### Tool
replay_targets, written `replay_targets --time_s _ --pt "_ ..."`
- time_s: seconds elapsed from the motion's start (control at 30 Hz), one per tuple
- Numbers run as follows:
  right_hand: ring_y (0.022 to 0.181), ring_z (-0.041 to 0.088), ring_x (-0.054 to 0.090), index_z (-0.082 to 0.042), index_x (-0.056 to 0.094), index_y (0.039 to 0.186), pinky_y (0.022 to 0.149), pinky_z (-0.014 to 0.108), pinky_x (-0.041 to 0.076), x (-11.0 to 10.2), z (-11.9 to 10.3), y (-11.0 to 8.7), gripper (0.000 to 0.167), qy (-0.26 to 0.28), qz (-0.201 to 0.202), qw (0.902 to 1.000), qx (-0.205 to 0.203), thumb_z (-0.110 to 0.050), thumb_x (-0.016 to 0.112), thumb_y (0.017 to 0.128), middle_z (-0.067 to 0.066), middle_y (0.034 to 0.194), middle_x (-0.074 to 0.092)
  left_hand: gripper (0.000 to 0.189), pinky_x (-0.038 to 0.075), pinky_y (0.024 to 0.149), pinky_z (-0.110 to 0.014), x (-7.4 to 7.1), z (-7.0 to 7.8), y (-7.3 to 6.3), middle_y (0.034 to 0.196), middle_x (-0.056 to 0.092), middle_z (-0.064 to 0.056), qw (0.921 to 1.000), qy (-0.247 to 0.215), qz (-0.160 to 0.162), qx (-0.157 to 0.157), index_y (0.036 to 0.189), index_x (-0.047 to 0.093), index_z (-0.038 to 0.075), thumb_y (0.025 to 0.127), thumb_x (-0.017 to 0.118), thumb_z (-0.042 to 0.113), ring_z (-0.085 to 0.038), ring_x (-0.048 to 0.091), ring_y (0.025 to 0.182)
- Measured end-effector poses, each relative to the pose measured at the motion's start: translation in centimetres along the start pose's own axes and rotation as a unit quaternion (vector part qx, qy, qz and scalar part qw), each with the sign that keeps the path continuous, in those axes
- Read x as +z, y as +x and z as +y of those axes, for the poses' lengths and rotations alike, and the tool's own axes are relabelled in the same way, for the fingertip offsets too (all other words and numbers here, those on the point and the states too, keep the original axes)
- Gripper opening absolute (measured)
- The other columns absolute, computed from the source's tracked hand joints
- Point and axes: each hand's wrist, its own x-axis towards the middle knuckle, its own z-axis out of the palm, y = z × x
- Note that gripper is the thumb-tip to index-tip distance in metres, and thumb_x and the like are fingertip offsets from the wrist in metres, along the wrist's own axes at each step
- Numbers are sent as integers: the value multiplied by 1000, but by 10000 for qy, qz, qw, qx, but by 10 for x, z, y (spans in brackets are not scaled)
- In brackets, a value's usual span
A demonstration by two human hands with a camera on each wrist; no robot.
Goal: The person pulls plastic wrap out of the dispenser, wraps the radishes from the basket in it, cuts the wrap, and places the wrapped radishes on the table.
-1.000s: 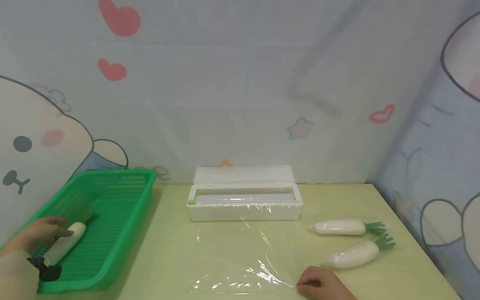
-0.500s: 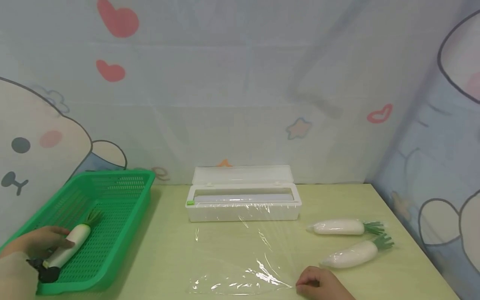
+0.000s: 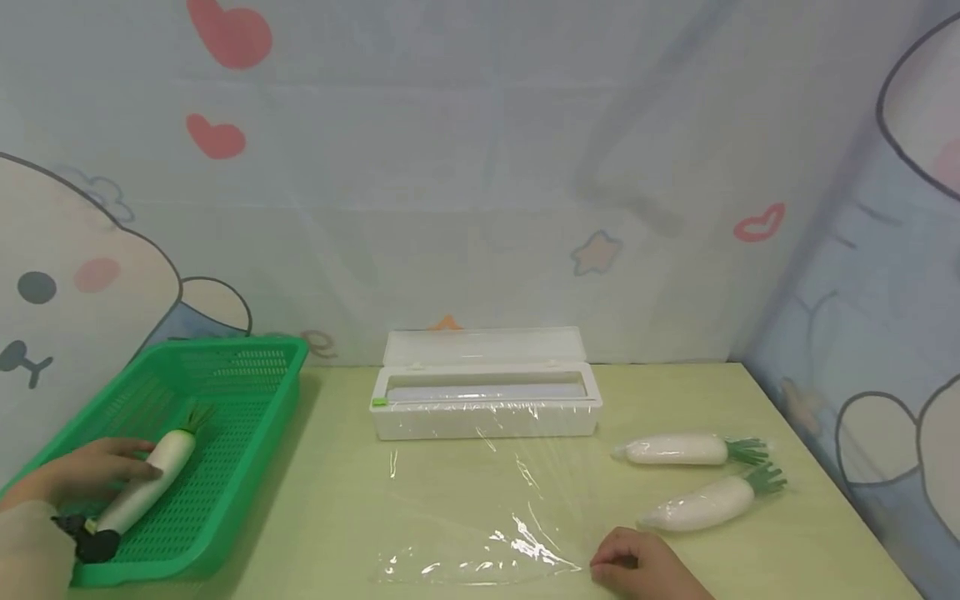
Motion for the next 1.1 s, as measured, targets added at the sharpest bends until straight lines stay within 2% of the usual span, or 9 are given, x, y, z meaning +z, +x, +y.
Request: replay_targets --time_s 0.17,0.3,0.4,0.53,0.57,0.63,0.8,0.97,1.1 --pt "80 0 57 -14 71 89 68 22 48 2 0 1 10 -76 70 9998 -148 -9 63 92 -6 88 67 77 50 87 -52 -3 17 -2 138 28 -46 9965 -52 574 603 142 15 -20 98 56 28 -47 52 115" --pt "80 1 57 -12 70 90 68 22 48 2 0 0 10 -9 61 9997 -230 -7 62 92 -5 88 67 77 52 83 -48 -4 44 -8 139 32 -43 9860 212 1234 1102 144 19 -18 97 58 29 -48 51 116" --pt "80 1 57 -11 70 90 67 22 48 1 2 -1 11 -50 78 9996 -277 -5 62 91 -3 87 67 75 52 82 -47 -4 73 -13 137 40 -40 9745 318 1650 1487 145 22 -14 97 59 30 -41 54 114" --pt "80 0 57 -11 71 89 67 22 48 1 3 -1 10 -160 113 9994 -274 -4 64 90 -2 86 67 75 51 86 -39 0 121 -25 138 46 -30 9636 267 1914 1846 149 24 -3 95 60 36 -12 54 112" --pt "80 0 57 -10 71 89 67 22 47 1 3 0 10 -170 108 9994 -277 -4 63 90 -2 86 67 74 50 86 -36 4 134 -28 138 47 -28 9603 250 1961 1967 149 26 -1 95 61 36 -10 53 112" --pt "80 0 57 -10 71 89 67 22 47 1 3 0 10 -166 91 9996 -217 -4 63 90 -2 87 68 72 50 83 -29 13 160 -34 138 48 -23 9541 237 1984 2229 149 28 3 94 63 34 -8 52 112" --pt "81 0 56 -10 71 90 67 22 47 1 3 0 9 -123 47 9999 -76 -6 63 91 -1 88 68 59 52 79 -30 51 212 -37 130 54 -18 9258 395 1844 3275 143 39 4 92 66 17 -31 54 114" --pt "81 -1 56 -11 71 90 68 21 46 1 2 0 9 -195 70 9998 9 -8 63 91 -4 88 68 52 52 83 -37 92 243 -28 119 61 -14 8962 712 1545 4097 134 50 1 87 69 6 -26 59 104" --pt "82 0 56 -11 72 90 68 21 46 1 2 1 9 -268 81 9996 -84 -8 63 91 -4 88 67 49 52 83 -36 130 256 -22 115 63 -10 8836 757 1243 4451 129 55 0 83 71 4 -22 60 99"
